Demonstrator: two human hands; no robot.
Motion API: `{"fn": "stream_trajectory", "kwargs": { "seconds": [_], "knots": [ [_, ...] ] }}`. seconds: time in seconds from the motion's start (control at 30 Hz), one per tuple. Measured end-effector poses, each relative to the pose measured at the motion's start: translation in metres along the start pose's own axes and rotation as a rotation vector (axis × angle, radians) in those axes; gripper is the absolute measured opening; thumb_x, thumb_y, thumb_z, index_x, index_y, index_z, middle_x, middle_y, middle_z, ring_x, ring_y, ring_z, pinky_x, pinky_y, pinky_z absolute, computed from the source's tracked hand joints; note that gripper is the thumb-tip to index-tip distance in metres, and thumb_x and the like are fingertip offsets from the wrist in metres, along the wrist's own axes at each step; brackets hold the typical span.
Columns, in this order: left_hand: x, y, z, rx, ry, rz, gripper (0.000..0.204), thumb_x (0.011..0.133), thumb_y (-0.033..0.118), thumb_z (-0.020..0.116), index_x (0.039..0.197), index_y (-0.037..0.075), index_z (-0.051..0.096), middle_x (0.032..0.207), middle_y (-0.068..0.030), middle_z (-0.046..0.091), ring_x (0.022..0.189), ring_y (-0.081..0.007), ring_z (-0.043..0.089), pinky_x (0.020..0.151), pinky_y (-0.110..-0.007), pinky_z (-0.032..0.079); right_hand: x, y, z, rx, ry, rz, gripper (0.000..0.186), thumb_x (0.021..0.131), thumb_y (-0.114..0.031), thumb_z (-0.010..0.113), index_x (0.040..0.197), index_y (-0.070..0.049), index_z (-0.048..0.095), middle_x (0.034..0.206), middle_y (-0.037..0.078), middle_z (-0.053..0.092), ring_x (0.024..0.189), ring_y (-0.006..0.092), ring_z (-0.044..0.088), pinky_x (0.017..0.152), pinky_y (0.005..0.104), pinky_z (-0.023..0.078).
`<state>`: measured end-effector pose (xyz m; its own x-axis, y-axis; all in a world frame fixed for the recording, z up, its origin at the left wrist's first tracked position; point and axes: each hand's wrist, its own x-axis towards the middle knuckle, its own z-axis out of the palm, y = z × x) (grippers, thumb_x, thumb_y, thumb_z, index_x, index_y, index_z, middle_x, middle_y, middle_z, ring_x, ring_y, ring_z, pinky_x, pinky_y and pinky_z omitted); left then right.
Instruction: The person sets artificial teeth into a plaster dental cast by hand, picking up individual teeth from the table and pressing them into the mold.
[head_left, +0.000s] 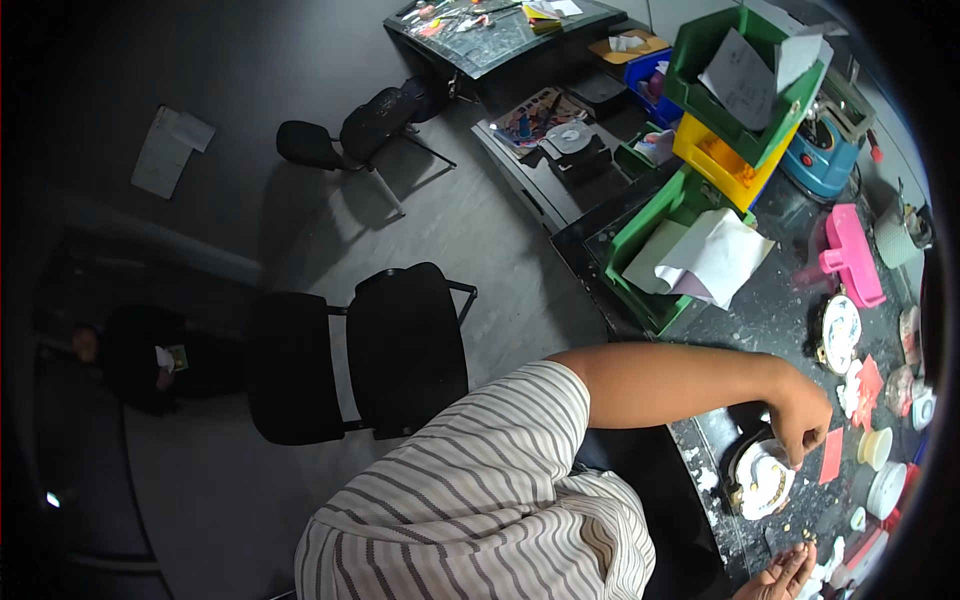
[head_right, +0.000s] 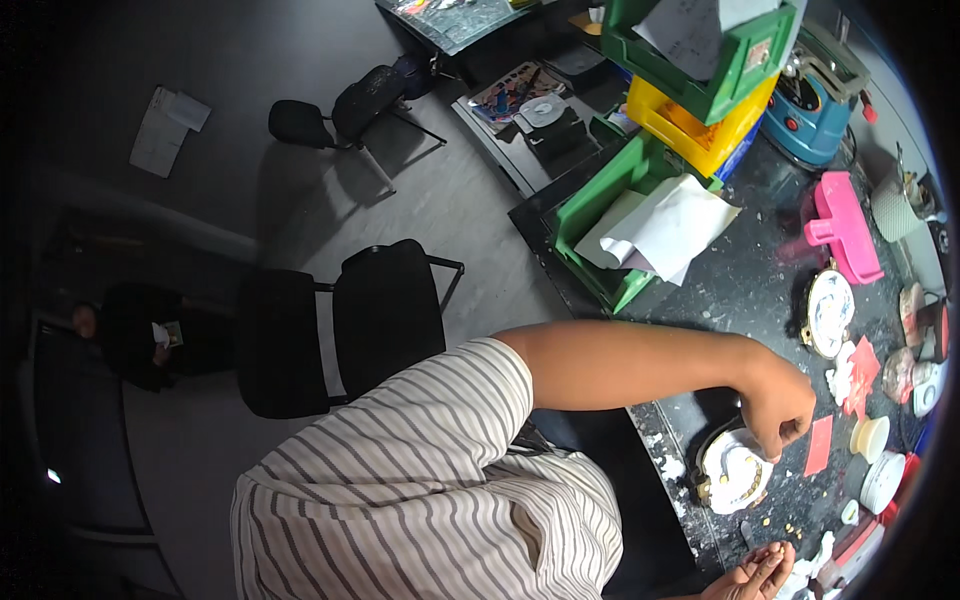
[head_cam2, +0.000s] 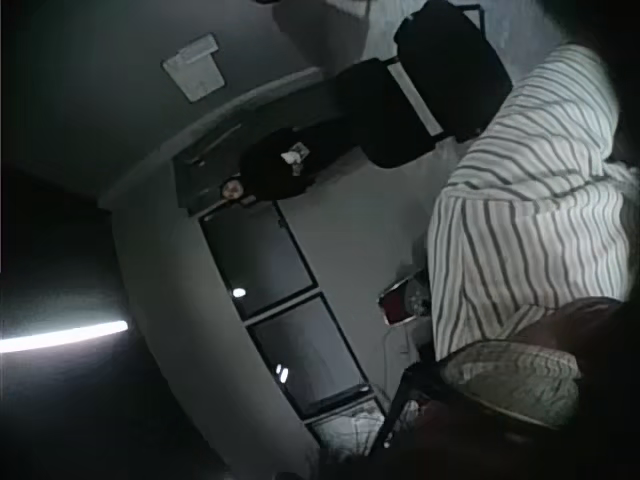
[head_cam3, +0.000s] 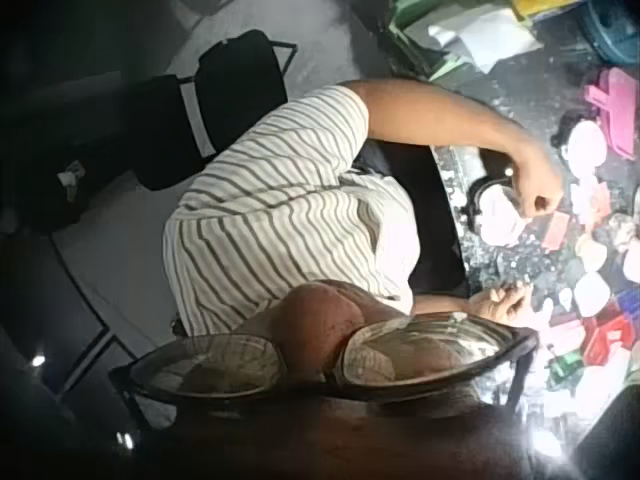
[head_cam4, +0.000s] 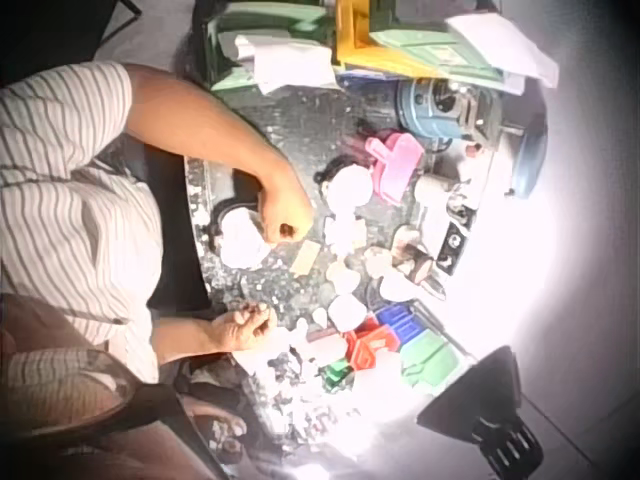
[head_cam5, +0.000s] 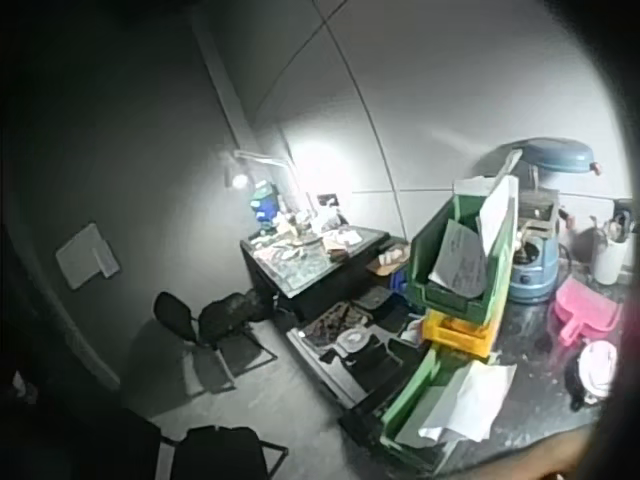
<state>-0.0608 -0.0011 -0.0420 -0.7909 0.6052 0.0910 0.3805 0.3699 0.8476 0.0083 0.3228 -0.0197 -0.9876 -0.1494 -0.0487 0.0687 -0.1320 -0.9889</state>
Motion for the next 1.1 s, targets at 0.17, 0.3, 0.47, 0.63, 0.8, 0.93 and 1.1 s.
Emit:
{"fn": "stream_trajectory", "kwargs": {
  "seconds": [0.17, 0.3, 0.47, 0.63, 0.8, 0.93, 1.1],
  "knots": [
    [0.009, -0.004, 0.004, -0.006, 0.001, 0.022, 0.03, 0.077, 0.035, 0.08, 0.083, 0.006, 0.077, 0.084, -0.0102, 0.076, 0.08, -0.0257, 0.073, 0.075, -0.039, 0.056, 0.018, 0.028, -0.055, -0.715, -0.185, -0.72, 0.034, 0.109, -0.016, 0.048, 0.138, 0.0, 0.056, 0.111, 0.022, 0.066, 0.076, 0.0227, 0.064, 0.058, 0.028, 0.052],
    [0.009, -0.002, 0.003, 0.006, 0.031, 0.004, 0.03, 0.077, 0.036, 0.08, 0.082, 0.007, 0.078, 0.085, -0.0109, 0.076, 0.082, -0.0263, 0.073, 0.075, -0.04, 0.056, 0.026, 0.026, -0.046, -0.776, -0.194, -0.726, 0.039, 0.11, -0.02, 0.045, 0.136, 0.005, 0.059, 0.119, 0.024, 0.063, 0.076, 0.0244, 0.064, 0.062, 0.0307, 0.053],
    [0.016, -0.005, 0.006, 0.033, 0.033, 0.044, 0.029, 0.077, 0.035, 0.08, 0.082, 0.006, 0.078, 0.084, -0.0108, 0.076, 0.08, -0.0269, 0.073, 0.073, -0.04, 0.056, 0.019, -0.014, 0.018, -0.013, 0.066, -0.107, 0.024, 0.099, -0.007, 0.069, 0.12, 0.001, 0.063, 0.086, 0.011, 0.072, 0.066, 0.014, 0.065, 0.054, 0.0209, 0.051],
    [0.017, -0.001, 0.003, 0.043, 0.074, 0.148, 0.029, 0.076, 0.036, 0.08, 0.078, 0.007, 0.076, 0.079, -0.0106, 0.075, 0.076, -0.0264, 0.072, 0.069, -0.04, 0.055, 0.023, -0.004, -0.013, -0.199, 0.097, -0.064, 0.039, 0.104, -0.023, 0.064, 0.134, 0.002, 0.059, 0.12, 0.008, 0.065, 0.09, 0.0089, 0.056, 0.075, 0.0213, 0.043],
    [-0.011, 0.015, -0.005, -0.204, 0.228, 0.19, 0.02, 0.076, 0.021, 0.076, 0.085, 0.005, 0.072, 0.072, -0.0091, 0.07, 0.065, -0.0218, 0.067, 0.061, -0.038, 0.052, -0.002, -0.002, 0.046, -0.207, 0.112, 0.018, 0.035, 0.094, -0.011, 0.073, 0.125, 0.001, 0.064, 0.108, 0.011, 0.069, 0.079, 0.0112, 0.061, 0.062, 0.0214, 0.048],
    [-0.016, 0.03, -0.016, -0.159, 0.251, 0.159, 0.018, 0.082, 0.014, 0.074, 0.094, 0.001, 0.071, 0.089, -0.0112, 0.071, 0.081, -0.0241, 0.068, 0.072, -0.036, 0.053, -0.004, -0.017, 0.082, -0.008, 0.028, -0.048, 0.019, 0.092, 0.002, 0.072, 0.11, 0.003, 0.069, 0.099, 0.018, 0.075, 0.074, 0.0165, 0.07, 0.058, 0.0269, 0.055],
    [-0.014, 0.031, -0.015, -0.103, 0.205, 0.167, 0.018, 0.084, 0.011, 0.073, 0.099, 0.001, 0.073, 0.089, -0.01, 0.07, 0.081, -0.0215, 0.067, 0.074, -0.034, 0.052, -0.006, -0.023, 0.073, -0.084, 0.073, -0.157, 0.016, 0.092, 0.004, 0.071, 0.108, 0.005, 0.071, 0.103, 0.015, 0.072, 0.074, 0.0142, 0.066, 0.059, 0.0259, 0.055]
  ]
}}
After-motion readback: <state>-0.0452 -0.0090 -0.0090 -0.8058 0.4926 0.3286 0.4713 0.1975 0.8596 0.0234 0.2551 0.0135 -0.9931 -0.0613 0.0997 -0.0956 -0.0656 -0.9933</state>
